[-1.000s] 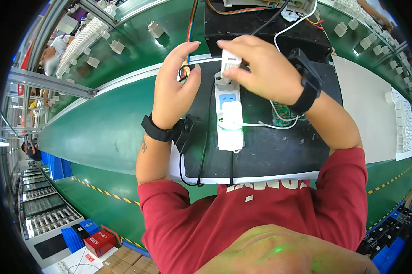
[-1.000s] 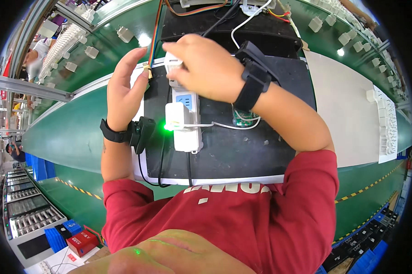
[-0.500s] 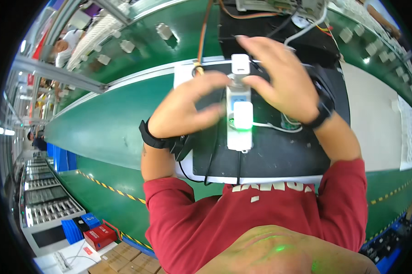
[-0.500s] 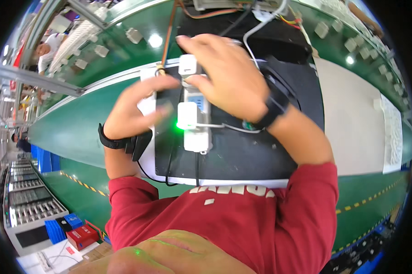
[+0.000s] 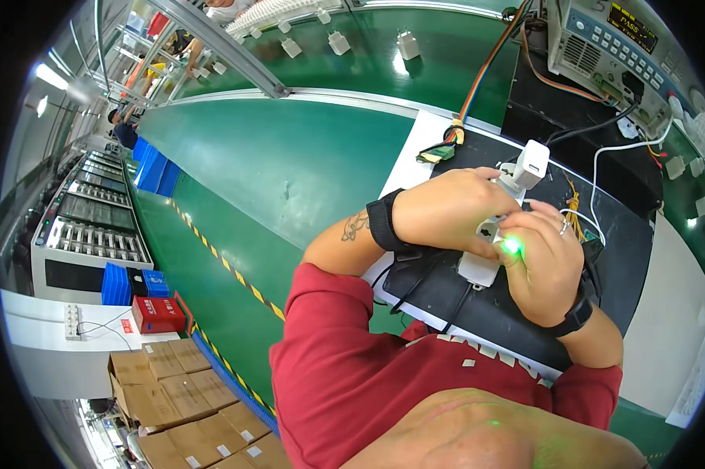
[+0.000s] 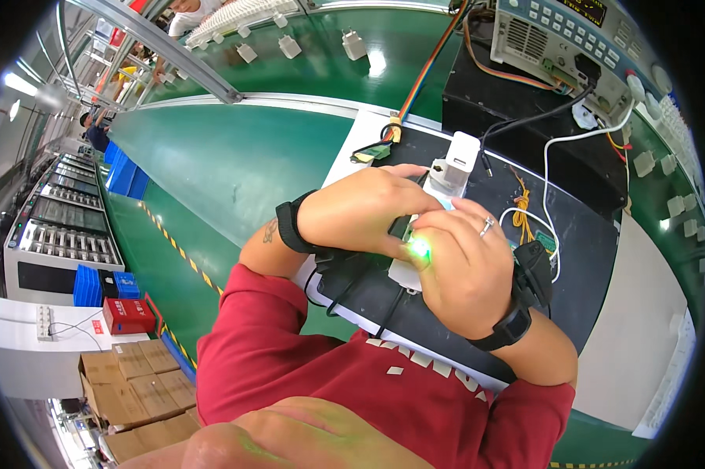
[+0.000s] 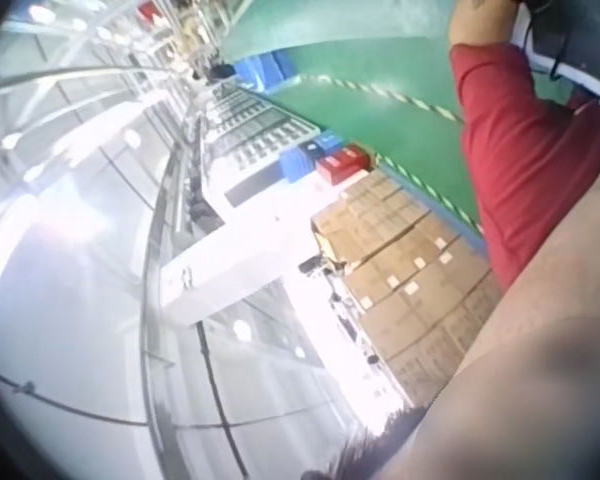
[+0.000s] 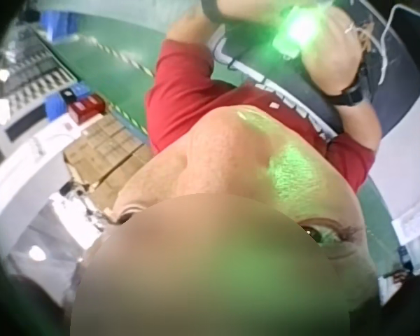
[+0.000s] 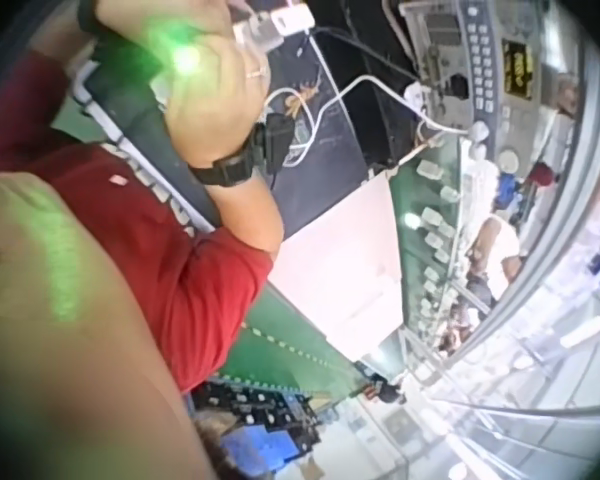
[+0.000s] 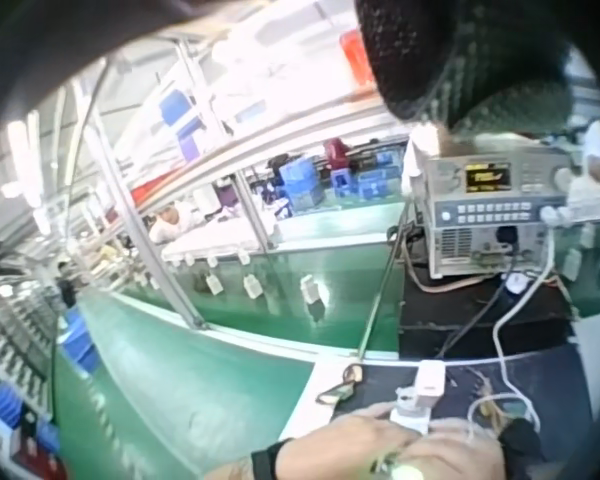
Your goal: The person tests power adapters by picking them from a conveyor belt, plugging them into a power strip, and touching a probe to each one. After testing, they unplug the adapter and place it on a board before repeating the process.
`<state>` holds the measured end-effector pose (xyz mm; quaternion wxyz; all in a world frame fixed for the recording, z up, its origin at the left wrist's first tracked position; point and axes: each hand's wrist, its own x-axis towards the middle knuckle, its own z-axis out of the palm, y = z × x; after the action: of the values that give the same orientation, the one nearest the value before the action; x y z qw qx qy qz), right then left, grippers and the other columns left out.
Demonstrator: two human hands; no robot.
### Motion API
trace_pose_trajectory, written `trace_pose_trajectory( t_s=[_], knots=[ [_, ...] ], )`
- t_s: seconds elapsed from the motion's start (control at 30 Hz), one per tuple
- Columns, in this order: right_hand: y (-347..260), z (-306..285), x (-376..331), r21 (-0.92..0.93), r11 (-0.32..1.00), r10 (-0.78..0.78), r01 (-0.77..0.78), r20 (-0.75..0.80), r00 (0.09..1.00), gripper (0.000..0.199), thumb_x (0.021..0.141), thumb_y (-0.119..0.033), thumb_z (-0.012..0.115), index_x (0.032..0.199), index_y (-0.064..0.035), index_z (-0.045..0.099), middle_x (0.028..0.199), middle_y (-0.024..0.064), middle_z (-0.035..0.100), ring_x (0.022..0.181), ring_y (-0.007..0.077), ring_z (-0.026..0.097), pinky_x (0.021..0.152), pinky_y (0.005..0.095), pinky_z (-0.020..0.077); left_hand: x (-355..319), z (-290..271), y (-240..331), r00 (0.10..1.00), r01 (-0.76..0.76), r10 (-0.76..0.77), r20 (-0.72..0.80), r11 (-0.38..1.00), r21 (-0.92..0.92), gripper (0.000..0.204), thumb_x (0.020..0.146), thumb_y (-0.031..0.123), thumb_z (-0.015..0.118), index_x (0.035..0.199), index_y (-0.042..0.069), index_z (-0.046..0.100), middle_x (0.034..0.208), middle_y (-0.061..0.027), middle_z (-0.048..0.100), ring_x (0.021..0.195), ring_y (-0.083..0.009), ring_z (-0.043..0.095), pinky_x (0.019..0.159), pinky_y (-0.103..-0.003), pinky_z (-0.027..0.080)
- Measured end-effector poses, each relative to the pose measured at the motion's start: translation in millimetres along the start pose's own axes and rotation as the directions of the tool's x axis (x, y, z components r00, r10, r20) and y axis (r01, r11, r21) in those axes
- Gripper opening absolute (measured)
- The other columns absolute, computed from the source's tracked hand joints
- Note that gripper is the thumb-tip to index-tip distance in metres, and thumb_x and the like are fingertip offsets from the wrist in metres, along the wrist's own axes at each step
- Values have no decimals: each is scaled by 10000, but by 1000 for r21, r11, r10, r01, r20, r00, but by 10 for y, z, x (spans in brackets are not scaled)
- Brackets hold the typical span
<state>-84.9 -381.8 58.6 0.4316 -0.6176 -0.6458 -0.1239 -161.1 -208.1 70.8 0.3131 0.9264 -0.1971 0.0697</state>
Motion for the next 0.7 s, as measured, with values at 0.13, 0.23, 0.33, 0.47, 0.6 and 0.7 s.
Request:
trace_pose_trajectory(
  t_s=[0.13,0.23,0.33,0.47,0.6,0.7],
  knots=[
    [-138,-316,243,412,903,190,-123,-126,974,189,868,-156,496,863,14,579,853,135,600,778,236,582,812,355,446,-7,62,-38,1000,7,-6,-14,1000,24,401,591,167,743,940,31,599,849,-103,626,769,-300,585,984,-432,341],
    [61,-442,426,513,825,421,-237,-280,863,275,902,-179,458,950,64,578,984,157,608,864,166,581,805,266,434,-7,49,-83,1000,-20,20,5,1000,5,477,572,199,764,978,19,590,937,-108,623,869,-301,579,987,-430,343],
    [454,-279,455,371,730,617,-574,6,787,211,865,-147,542,977,12,623,952,74,634,806,87,552,726,217,438,-14,-108,-130,989,-52,60,134,997,-64,590,594,275,777,1078,22,554,1013,-139,595,974,-284,550,894,-386,400],
    [689,-35,238,506,708,557,-494,31,830,216,856,-151,558,970,20,623,863,44,626,783,86,557,713,225,453,20,-286,-241,978,187,-206,-21,923,-336,579,659,248,760,1130,2,530,1076,-104,577,999,-207,545,882,-327,404],
    [652,22,203,359,805,513,-472,-21,858,202,837,-145,569,940,19,630,936,98,631,864,148,585,760,264,456,173,57,-416,916,173,-273,-293,929,-326,487,740,166,684,1156,-4,498,1039,-100,589,958,-204,556,858,-306,411],
    [636,11,253,310,834,492,-457,-39,870,177,812,-137,580,892,8,645,943,131,633,937,226,584,826,310,437,268,291,-509,931,46,-147,-335,955,-292,517,744,139,674,1187,-14,455,1044,-128,586,946,-224,563,831,-304,424]
  ],
)
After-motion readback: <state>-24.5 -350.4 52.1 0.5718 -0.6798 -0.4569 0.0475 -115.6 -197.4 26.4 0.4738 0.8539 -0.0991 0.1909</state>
